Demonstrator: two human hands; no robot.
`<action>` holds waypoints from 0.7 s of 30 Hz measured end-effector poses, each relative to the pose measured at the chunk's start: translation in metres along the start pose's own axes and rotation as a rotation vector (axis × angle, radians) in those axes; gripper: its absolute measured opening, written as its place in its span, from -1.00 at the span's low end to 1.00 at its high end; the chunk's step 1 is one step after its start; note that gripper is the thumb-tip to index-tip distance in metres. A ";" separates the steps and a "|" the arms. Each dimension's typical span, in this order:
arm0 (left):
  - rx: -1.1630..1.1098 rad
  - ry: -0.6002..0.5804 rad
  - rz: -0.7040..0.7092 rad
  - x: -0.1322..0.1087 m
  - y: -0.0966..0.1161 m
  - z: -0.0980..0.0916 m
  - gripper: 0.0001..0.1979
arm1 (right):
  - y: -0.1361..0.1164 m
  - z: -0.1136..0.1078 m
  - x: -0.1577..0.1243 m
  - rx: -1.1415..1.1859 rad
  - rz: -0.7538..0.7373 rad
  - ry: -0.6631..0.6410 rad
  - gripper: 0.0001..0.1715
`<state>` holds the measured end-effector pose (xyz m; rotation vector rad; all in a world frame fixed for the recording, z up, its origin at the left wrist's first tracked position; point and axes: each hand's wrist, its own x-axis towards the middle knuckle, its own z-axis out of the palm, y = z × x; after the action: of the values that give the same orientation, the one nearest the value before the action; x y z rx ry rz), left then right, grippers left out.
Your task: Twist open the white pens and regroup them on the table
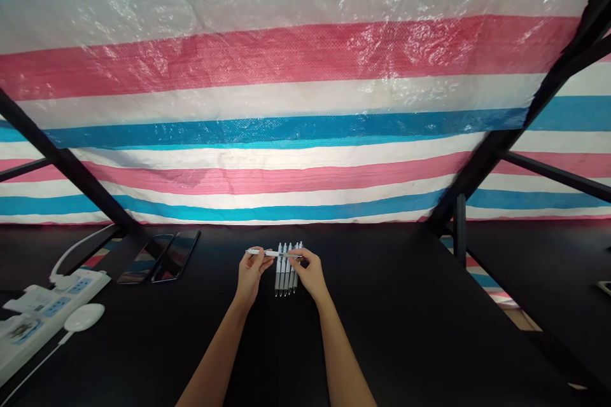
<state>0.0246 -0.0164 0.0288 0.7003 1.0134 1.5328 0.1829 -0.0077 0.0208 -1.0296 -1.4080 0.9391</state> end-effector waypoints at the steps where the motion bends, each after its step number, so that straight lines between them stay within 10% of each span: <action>1: -0.004 -0.006 -0.002 0.000 0.000 0.000 -0.59 | 0.001 0.000 0.000 -0.004 0.002 -0.004 -0.74; 21: -0.031 -0.028 -0.016 -0.001 0.000 0.001 -0.58 | 0.005 -0.009 -0.001 -0.030 0.027 -0.061 -0.59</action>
<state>0.0254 -0.0171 0.0296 0.6885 0.9697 1.5179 0.1921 -0.0073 0.0160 -1.0523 -1.4662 0.9788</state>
